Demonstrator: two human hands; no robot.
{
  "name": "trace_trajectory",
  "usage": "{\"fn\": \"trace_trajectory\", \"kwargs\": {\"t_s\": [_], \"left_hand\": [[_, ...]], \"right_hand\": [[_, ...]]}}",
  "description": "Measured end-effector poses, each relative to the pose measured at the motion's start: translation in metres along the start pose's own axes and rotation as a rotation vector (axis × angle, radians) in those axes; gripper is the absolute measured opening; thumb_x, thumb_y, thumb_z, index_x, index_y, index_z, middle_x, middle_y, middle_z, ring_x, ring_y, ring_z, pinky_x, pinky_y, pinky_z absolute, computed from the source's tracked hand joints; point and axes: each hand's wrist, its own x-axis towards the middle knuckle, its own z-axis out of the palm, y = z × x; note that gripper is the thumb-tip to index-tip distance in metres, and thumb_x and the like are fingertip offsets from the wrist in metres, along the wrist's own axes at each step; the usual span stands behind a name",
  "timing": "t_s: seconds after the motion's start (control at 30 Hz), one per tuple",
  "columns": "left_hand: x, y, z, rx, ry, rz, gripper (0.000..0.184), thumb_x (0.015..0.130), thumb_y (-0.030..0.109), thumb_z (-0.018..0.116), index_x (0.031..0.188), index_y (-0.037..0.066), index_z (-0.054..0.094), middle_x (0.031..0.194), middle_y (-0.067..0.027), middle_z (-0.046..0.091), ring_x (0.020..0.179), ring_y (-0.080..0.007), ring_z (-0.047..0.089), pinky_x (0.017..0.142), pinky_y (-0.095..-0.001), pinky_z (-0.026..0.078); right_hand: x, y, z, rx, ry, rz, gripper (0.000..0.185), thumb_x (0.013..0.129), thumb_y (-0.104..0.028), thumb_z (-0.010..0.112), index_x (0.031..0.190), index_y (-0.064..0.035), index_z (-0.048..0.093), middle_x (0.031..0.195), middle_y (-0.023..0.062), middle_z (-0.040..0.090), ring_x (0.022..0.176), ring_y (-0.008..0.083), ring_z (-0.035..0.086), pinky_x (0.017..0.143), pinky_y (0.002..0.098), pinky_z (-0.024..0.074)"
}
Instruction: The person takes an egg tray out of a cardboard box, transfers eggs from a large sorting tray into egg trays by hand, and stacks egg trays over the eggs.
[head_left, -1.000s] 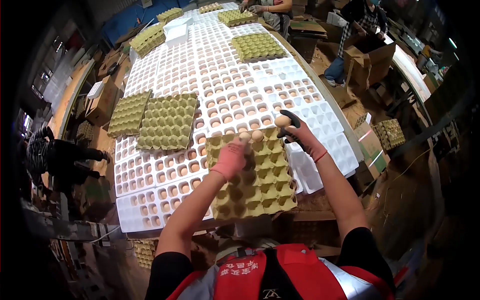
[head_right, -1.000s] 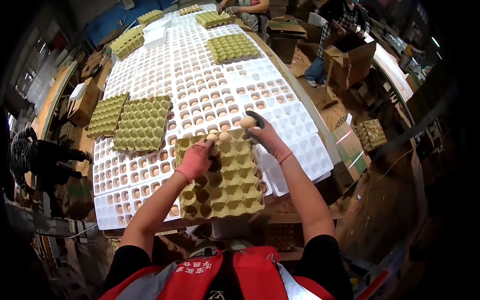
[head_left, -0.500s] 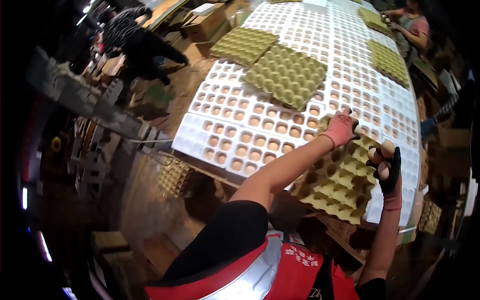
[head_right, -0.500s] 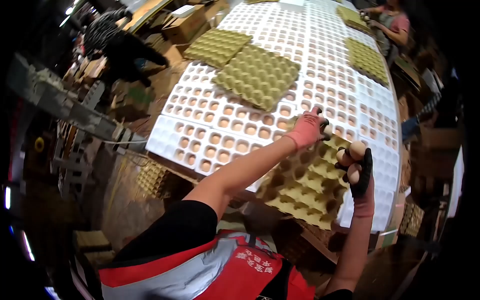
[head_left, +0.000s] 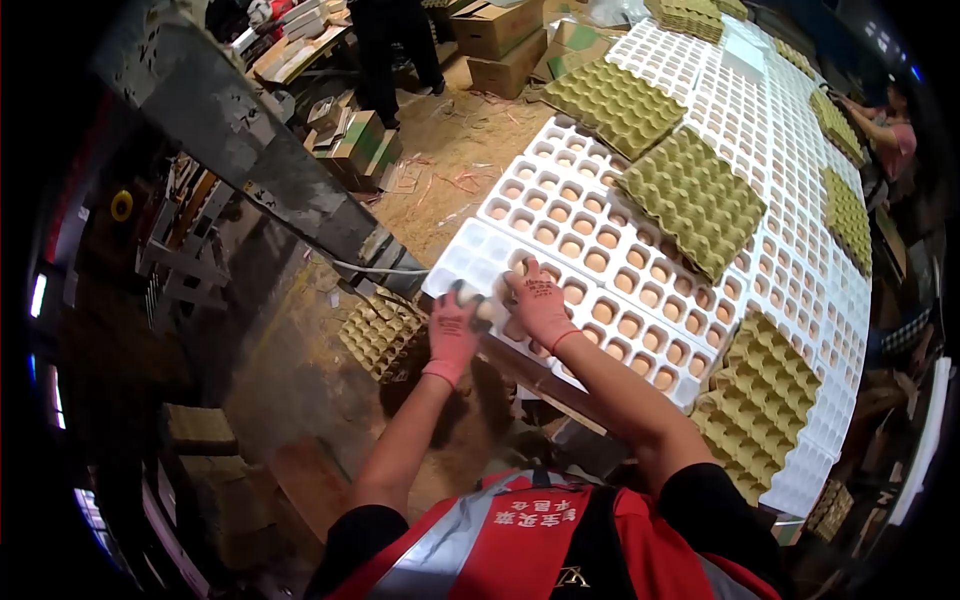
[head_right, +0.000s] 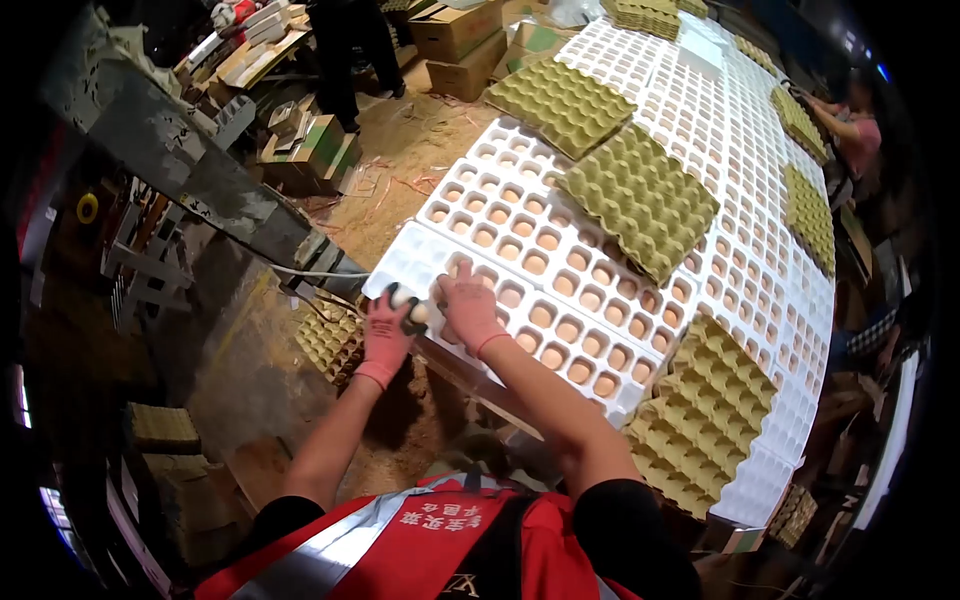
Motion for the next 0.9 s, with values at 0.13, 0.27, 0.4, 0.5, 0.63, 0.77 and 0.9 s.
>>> {"fn": "trace_trajectory", "kwargs": {"t_s": [0.13, 0.27, 0.4, 0.5, 0.63, 0.77, 0.9], "left_hand": [[0.01, -0.013, -0.014, -0.164, -0.141, 0.023, 0.051, 0.072, 0.016, 0.078, 0.121, 0.016, 0.064, 0.129, -0.0189, 0.049, 0.116, -0.0382, 0.05, 0.096, -0.0427, 0.046], [0.033, -0.025, -0.013, -0.261, 0.022, -0.019, 0.048, 0.08, 0.007, 0.066, 0.127, 0.011, 0.057, 0.126, -0.0197, 0.049, 0.113, -0.039, 0.052, 0.094, -0.044, 0.046], [0.069, -0.04, 0.024, 0.001, -0.231, 0.114, 0.048, 0.079, 0.016, 0.067, 0.126, 0.011, 0.055, 0.119, -0.0125, 0.055, 0.102, -0.0324, 0.058, 0.086, -0.0398, 0.047], [0.06, -0.054, 0.015, -0.422, 0.011, -0.106, 0.047, 0.081, 0.021, 0.069, 0.124, 0.006, 0.055, 0.113, -0.0121, 0.06, 0.098, -0.0249, 0.061, 0.081, -0.0344, 0.049], [0.081, -0.086, 0.035, -1.858, 0.002, -0.839, 0.024, 0.096, 0.02, 0.056, 0.117, 0.01, 0.061, 0.105, -0.0027, 0.062, 0.094, -0.0178, 0.059, 0.084, -0.0316, 0.049], [0.099, -0.081, 0.093, -0.469, 0.201, -0.146, 0.046, 0.084, 0.01, 0.061, 0.129, 0.005, 0.053, 0.131, -0.0198, 0.05, 0.12, -0.0356, 0.047, 0.103, -0.0452, 0.038], [0.087, -0.07, 0.095, -0.087, 0.09, 0.065, 0.06, 0.082, 0.009, 0.064, 0.138, 0.006, 0.045, 0.142, -0.0232, 0.04, 0.129, -0.0414, 0.038, 0.11, -0.0517, 0.029]], "right_hand": [[0.042, -0.018, -0.007, 0.017, 0.042, -0.072, 0.047, 0.083, -0.02, 0.065, 0.128, -0.0154, 0.053, 0.133, 0.0225, 0.044, 0.105, 0.0376, 0.061, 0.083, 0.0439, 0.0525], [0.1, -0.002, 0.014, -0.117, -0.172, -0.123, 0.044, 0.084, -0.023, 0.064, 0.127, -0.0169, 0.058, 0.118, 0.0197, 0.054, 0.097, 0.036, 0.063, 0.082, 0.0443, 0.0516], [0.12, -0.014, 0.0, 0.079, 0.033, 0.023, 0.032, 0.089, -0.029, 0.06, 0.115, -0.0091, 0.062, 0.113, 0.0202, 0.056, 0.099, 0.0357, 0.062, 0.082, 0.0447, 0.05], [0.151, -0.025, 0.033, 0.184, 0.159, -0.142, 0.03, 0.088, -0.021, 0.063, 0.114, -0.0078, 0.062, 0.108, 0.0204, 0.056, 0.102, 0.0371, 0.057, 0.087, 0.0445, 0.0476], [0.157, -0.018, 0.063, -0.036, 0.135, -0.286, 0.033, 0.084, -0.017, 0.065, 0.116, -0.0112, 0.061, 0.114, 0.0149, 0.054, 0.108, 0.0334, 0.053, 0.086, 0.042, 0.0456], [0.09, 0.016, 0.041, 0.103, 0.232, -0.141, 0.04, 0.079, -0.017, 0.07, 0.117, -0.0081, 0.061, 0.123, 0.0188, 0.053, 0.11, 0.0387, 0.053, 0.094, 0.0456, 0.0457], [-0.03, 0.04, -0.049, 0.148, 0.301, -0.017, 0.035, 0.081, -0.013, 0.071, 0.115, -0.008, 0.063, 0.122, 0.018, 0.054, 0.113, 0.0374, 0.054, 0.097, 0.0428, 0.0451]]}}
